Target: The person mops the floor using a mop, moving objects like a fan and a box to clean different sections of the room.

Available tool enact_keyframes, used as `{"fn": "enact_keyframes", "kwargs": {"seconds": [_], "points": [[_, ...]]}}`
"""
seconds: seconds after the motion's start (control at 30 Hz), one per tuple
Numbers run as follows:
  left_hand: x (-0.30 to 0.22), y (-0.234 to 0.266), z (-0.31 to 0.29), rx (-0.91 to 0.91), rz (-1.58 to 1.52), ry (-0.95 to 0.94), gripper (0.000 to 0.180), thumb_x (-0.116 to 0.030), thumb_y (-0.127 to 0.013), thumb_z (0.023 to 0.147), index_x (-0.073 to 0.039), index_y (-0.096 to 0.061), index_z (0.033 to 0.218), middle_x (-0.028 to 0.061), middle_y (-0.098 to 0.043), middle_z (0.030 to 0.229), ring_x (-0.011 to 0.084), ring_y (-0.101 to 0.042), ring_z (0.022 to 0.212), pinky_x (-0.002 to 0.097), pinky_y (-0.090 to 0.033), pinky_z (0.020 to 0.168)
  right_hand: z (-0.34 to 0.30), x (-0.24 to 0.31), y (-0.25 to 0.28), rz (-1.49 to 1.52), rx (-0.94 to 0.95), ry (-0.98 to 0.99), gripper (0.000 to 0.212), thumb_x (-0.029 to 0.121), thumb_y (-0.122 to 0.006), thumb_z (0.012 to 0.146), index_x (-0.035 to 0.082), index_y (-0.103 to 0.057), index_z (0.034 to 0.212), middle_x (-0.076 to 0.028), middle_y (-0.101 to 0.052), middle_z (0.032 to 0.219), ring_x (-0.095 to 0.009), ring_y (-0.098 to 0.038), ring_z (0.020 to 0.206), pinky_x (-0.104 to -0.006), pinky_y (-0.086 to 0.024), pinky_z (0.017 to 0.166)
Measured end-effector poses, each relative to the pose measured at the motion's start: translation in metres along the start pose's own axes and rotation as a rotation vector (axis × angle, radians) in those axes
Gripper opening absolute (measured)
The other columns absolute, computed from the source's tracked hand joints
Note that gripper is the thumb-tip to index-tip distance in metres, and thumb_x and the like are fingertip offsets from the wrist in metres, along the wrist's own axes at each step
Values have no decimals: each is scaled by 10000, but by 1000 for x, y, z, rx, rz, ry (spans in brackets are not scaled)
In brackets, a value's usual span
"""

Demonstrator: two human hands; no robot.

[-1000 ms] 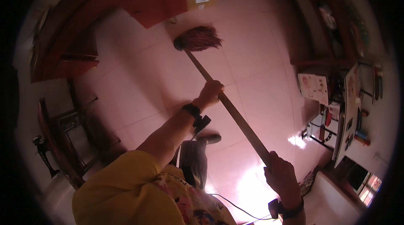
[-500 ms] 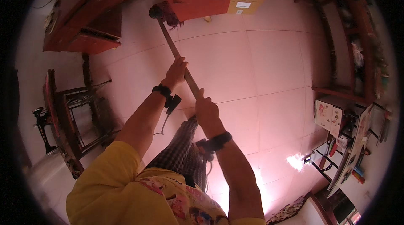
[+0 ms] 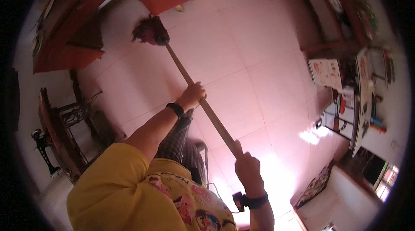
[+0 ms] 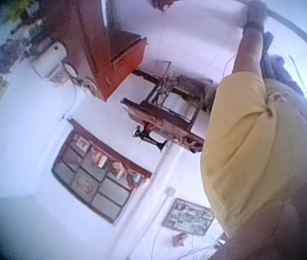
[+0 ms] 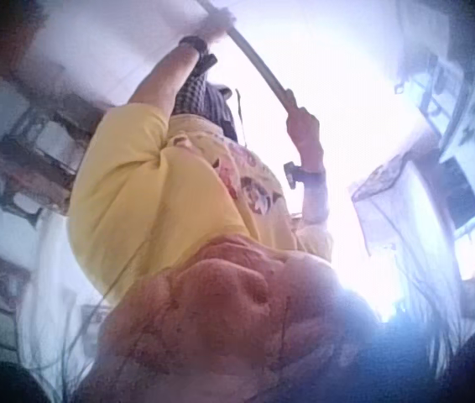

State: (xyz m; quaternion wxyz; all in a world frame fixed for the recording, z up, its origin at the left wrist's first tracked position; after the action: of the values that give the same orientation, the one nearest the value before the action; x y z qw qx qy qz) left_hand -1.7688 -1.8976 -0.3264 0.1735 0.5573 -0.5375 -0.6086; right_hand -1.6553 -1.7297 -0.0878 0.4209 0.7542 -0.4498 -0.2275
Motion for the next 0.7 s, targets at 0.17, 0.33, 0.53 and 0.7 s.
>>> {"fn": "enact_keyframes", "kwargs": {"seconds": [0.17,0.33,0.53,0.7], "points": [[-156,-70,-45,232,37,-298,62,-123,-584,647,-109,-595,707,75,-602,763,261,-582,826,403,-426,724,-164,-27,-53,208,279,-333,545,84,-504,780,106,-336,1298,-122,-551,623,-287,-581,531,-382,-473,466],[-322,-159,-124,355,-77,-580,89,-111,-601,572,-118,-573,657,87,-586,705,277,-575,771,430,-422,695,-341,-3,-108,294,361,-593,555,105,-519,762,130,-341,1288,-144,-582,644,-331,-589,561,-458,-474,533],[-472,-208,-219,594,-162,-820,66,-134,-593,597,-110,-599,659,79,-611,703,267,-597,755,426,-439,789,-487,59,-118,711,347,-1108,374,161,-585,755,140,-499,1118,-138,-604,801,-324,-582,690,-407,-456,588],[-551,-234,-260,842,-58,-922,165,-77,-588,666,-99,-658,815,94,-649,886,272,-593,934,474,-357,953,-523,75,-94,620,276,-957,489,177,-517,807,130,-366,1270,-226,-601,819,-388,-582,729,-472,-452,633]]}}
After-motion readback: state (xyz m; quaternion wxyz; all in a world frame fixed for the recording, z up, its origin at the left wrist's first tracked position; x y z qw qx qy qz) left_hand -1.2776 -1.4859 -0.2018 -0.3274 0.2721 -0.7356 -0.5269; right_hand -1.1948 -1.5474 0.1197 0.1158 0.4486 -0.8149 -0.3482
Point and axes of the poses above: each hand's wrist, its own z-axis towards the middle knuckle, its own y-axis out of the back of the hand, x = y × z, the point moved 10 cm from there along z, towards the middle knuckle
